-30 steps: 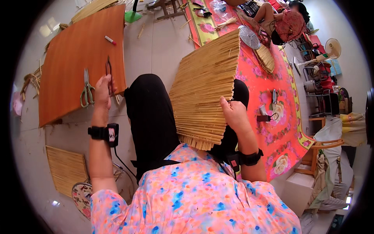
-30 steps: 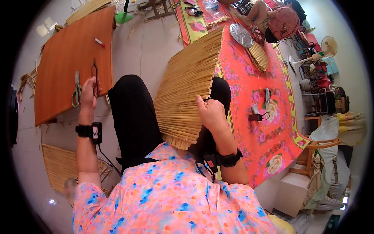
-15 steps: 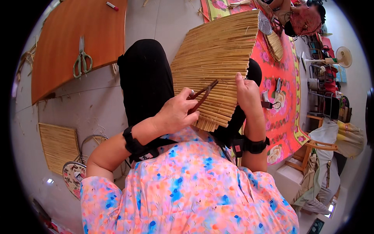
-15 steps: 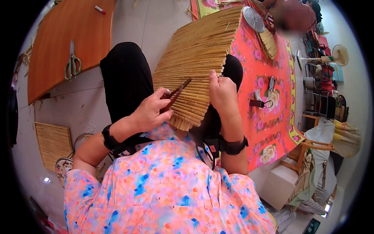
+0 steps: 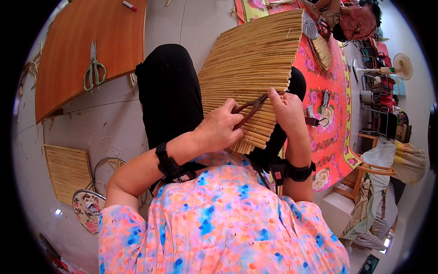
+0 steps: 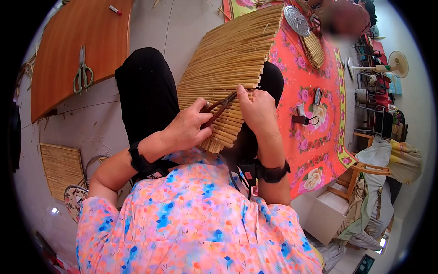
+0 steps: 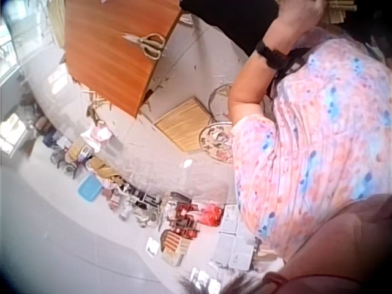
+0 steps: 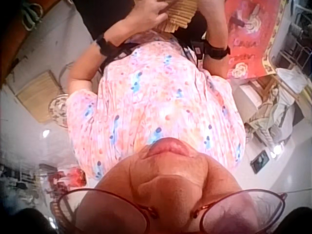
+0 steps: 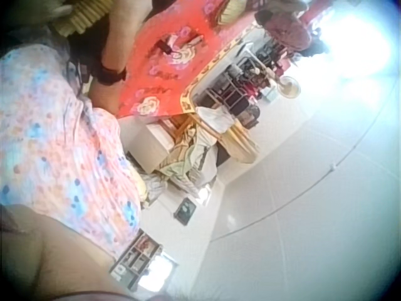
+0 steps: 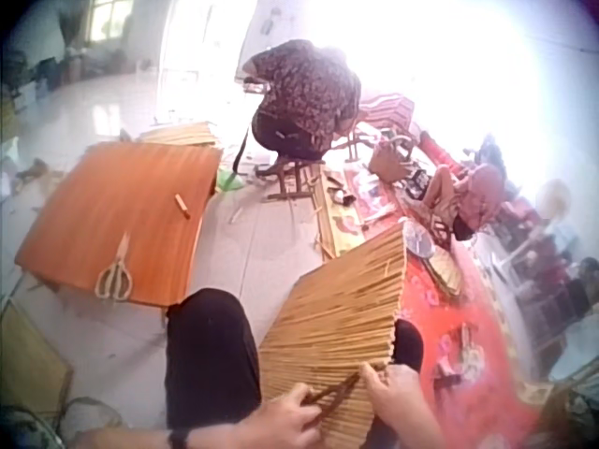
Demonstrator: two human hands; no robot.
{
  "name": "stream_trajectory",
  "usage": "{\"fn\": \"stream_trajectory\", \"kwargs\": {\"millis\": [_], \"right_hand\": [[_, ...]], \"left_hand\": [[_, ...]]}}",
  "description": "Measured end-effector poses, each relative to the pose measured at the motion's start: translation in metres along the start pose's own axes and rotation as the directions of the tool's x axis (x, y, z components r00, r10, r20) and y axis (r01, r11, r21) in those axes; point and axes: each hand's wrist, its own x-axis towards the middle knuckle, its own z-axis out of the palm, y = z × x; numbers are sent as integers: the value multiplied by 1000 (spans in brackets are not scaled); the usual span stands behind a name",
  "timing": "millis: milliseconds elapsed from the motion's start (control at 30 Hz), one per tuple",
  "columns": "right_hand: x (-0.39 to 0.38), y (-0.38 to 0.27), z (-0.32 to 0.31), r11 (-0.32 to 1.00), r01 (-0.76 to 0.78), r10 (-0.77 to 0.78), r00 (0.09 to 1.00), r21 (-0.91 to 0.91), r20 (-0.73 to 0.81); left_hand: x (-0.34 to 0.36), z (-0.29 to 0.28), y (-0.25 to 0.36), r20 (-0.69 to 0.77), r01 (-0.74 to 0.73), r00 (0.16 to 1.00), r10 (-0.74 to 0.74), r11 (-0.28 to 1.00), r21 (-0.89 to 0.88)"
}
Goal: The person is stitching together thin wooden slats to create a mat by threading a cord through pre-drilled holes by hand and using scissors to cut the cord.
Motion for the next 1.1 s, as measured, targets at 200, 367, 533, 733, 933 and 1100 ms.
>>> {"fn": "stream_trajectory", "kwargs": {"millis": [200, 367, 533, 733, 933, 1100], "right_hand": [[-2, -8, 1, 998, 23, -27, 998, -63, -60], [-6, -16, 2, 997, 36, -40, 997, -66, -63], [-8, -36, 9, 989, 106, -111, 993, -99, -39], [9, -14, 11, 970, 109, -135, 985, -216, -109], [-6, -43, -3, 938, 63, -208, 887, -340, -411], [-10, -61, -11, 886, 458, -398, 831, 70, -388]], "left_hand": [[0, 5, -3, -4, 15, 1000, -16, 980, -196], [-6, -3, 5, -36, 16, 999, -22, 985, -172], [-25, -21, 9, -119, -4, 993, -16, 987, -163], [-43, -87, 26, -243, 24, 970, -25, 1000, -9], [-30, -87, 16, -54, 42, 997, -63, 942, -332], [-20, -89, 18, 9, -5, 1000, 9, 929, -370]]}}
